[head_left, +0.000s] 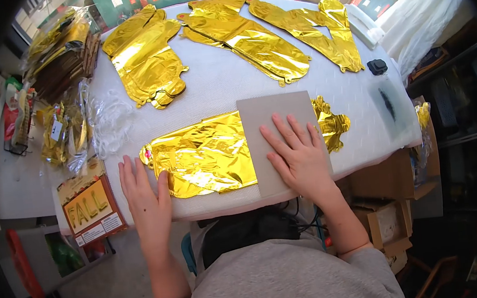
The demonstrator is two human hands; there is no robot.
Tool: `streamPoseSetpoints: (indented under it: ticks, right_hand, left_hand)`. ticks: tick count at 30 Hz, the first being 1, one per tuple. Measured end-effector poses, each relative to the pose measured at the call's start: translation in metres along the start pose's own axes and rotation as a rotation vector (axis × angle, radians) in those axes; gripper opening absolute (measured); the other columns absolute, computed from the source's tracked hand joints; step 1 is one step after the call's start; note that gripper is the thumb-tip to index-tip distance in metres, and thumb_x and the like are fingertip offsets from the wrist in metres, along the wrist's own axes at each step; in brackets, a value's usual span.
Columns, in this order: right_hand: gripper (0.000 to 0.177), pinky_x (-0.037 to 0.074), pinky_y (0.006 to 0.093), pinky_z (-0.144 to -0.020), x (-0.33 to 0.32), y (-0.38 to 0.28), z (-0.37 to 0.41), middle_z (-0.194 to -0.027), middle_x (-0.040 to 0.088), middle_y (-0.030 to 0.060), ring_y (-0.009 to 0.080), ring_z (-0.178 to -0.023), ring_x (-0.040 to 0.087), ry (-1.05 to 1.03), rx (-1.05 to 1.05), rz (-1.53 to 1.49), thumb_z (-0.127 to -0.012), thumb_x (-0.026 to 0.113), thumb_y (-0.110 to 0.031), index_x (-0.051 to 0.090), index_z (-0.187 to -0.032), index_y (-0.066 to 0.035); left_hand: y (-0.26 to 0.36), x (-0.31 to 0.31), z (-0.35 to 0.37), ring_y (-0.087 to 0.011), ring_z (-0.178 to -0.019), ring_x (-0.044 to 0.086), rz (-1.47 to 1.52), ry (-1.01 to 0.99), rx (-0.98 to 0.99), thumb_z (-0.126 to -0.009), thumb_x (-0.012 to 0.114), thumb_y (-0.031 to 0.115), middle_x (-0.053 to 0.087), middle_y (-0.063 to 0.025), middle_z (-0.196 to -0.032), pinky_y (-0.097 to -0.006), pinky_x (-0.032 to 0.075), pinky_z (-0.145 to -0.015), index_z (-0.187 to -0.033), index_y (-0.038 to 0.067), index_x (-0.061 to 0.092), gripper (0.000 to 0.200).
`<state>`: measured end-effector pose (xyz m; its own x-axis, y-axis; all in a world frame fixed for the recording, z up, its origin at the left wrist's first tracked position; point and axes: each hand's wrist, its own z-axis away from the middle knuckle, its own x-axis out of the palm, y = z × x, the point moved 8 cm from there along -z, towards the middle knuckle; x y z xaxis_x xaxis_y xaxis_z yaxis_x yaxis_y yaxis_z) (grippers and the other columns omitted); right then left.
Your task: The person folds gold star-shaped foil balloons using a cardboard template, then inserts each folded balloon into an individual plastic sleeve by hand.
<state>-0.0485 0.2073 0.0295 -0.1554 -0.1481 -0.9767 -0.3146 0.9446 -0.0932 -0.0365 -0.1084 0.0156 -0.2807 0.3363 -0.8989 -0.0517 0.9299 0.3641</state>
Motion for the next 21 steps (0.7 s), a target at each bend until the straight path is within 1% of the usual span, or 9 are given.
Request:
streamPoseSetpoints:
  ticks: [2, 9, 12, 14, 15, 17, 18, 20, 21]
  right_hand:
    - [0.053, 0.024, 0.0555, -0.126, -0.002, 0.0, -0.001, -0.167, 0.043, 0.0046, 0.0308, -0.154, 0.038, 0.003, -0.014, 0.004, -0.106, 0.056, -0.039, 0.052, -0.158, -0.028]
    - [0.052, 0.027, 0.0532, -0.123, -0.007, 0.0, -0.004, -0.166, 0.046, 0.0045, 0.0304, -0.151, 0.042, 0.008, -0.083, 0.022, -0.106, 0.057, -0.04, 0.055, -0.156, -0.027]
    - [0.052, 0.027, 0.0524, -0.123, -0.008, 0.0, -0.005, -0.166, 0.046, 0.0042, 0.03, -0.151, 0.042, 0.018, -0.089, 0.02, -0.106, 0.057, -0.04, 0.055, -0.156, -0.027]
    - [0.052, 0.027, 0.052, -0.123, -0.007, 0.0, -0.005, -0.166, 0.046, 0.0041, 0.0297, -0.151, 0.042, 0.019, -0.084, 0.018, -0.106, 0.057, -0.04, 0.055, -0.156, -0.027]
    - [0.052, 0.026, 0.0515, -0.123, -0.007, 0.001, -0.005, -0.165, 0.046, 0.0039, 0.0295, -0.151, 0.042, 0.019, -0.079, 0.017, -0.106, 0.057, -0.041, 0.055, -0.156, -0.027]
    - [0.052, 0.025, 0.0513, -0.124, -0.006, 0.001, -0.005, -0.166, 0.046, 0.0037, 0.0292, -0.151, 0.042, 0.017, -0.075, 0.009, -0.106, 0.057, -0.041, 0.055, -0.156, -0.028]
    - [0.052, 0.024, 0.0512, -0.124, -0.005, 0.002, -0.005, -0.166, 0.046, 0.0036, 0.0289, -0.151, 0.041, 0.015, -0.071, 0.002, -0.106, 0.057, -0.041, 0.055, -0.156, -0.028]
    - [0.052, 0.024, 0.0513, -0.124, -0.004, 0.002, -0.005, -0.166, 0.045, 0.0035, 0.0287, -0.151, 0.041, 0.017, -0.068, 0.002, -0.106, 0.056, -0.041, 0.054, -0.157, -0.028]
    - [0.052, 0.023, 0.0514, -0.124, -0.004, 0.002, -0.004, -0.166, 0.045, 0.0034, 0.0285, -0.152, 0.04, 0.018, -0.064, 0.002, -0.106, 0.055, -0.041, 0.054, -0.157, -0.028]
  left_hand:
    - [0.004, -0.004, 0.0, -0.0448, -0.154, 0.033, 0.019, -0.02, 0.006, -0.102, 0.068, 0.022, 0.038, -0.029, -0.164, -0.0499, 0.029, -0.126, -0.148, -0.012, 0.05, 0.059]
    - [0.001, -0.001, -0.003, -0.0442, -0.152, 0.036, 0.045, -0.039, -0.006, -0.1, 0.07, 0.021, 0.04, -0.0283, -0.163, -0.049, 0.03, -0.125, -0.148, -0.012, 0.051, 0.061]
    - [0.003, -0.004, -0.004, -0.0438, -0.15, 0.04, 0.036, -0.005, 0.016, -0.098, 0.072, 0.02, 0.044, -0.0279, -0.159, -0.0485, 0.033, -0.124, -0.145, -0.011, 0.053, 0.059]
    - [0.004, -0.009, -0.004, -0.0422, -0.146, 0.044, 0.118, -0.002, -0.006, -0.096, 0.074, 0.017, 0.047, -0.0267, -0.155, -0.048, 0.036, -0.121, -0.138, -0.01, 0.058, 0.052]
    - [0.007, -0.01, -0.005, -0.0422, -0.146, 0.044, 0.118, -0.002, -0.006, -0.096, 0.074, 0.017, 0.047, -0.0267, -0.155, -0.048, 0.036, -0.121, -0.138, -0.01, 0.058, 0.052]
    - [0.012, -0.015, -0.008, -0.042, -0.139, 0.049, 0.2, 0.014, -0.005, -0.094, 0.075, 0.014, 0.055, -0.025, -0.145, -0.0479, 0.04, -0.118, -0.13, -0.008, 0.059, 0.045]
    - [0.014, -0.016, -0.009, -0.042, -0.139, 0.049, 0.199, 0.014, -0.005, -0.094, 0.075, 0.014, 0.055, -0.025, -0.145, -0.0479, 0.04, -0.118, -0.13, -0.008, 0.059, 0.045]
    - [0.011, -0.011, -0.011, -0.0382, -0.129, 0.059, 0.296, -0.04, -0.108, -0.096, 0.074, 0.013, 0.062, -0.0242, -0.132, -0.0447, 0.045, -0.112, -0.134, -0.006, 0.053, 0.047]
    - [0.012, -0.008, -0.011, -0.0382, -0.129, 0.059, 0.296, -0.04, -0.107, -0.096, 0.074, 0.013, 0.062, -0.0242, -0.132, -0.0447, 0.045, -0.112, -0.134, -0.006, 0.053, 0.047]
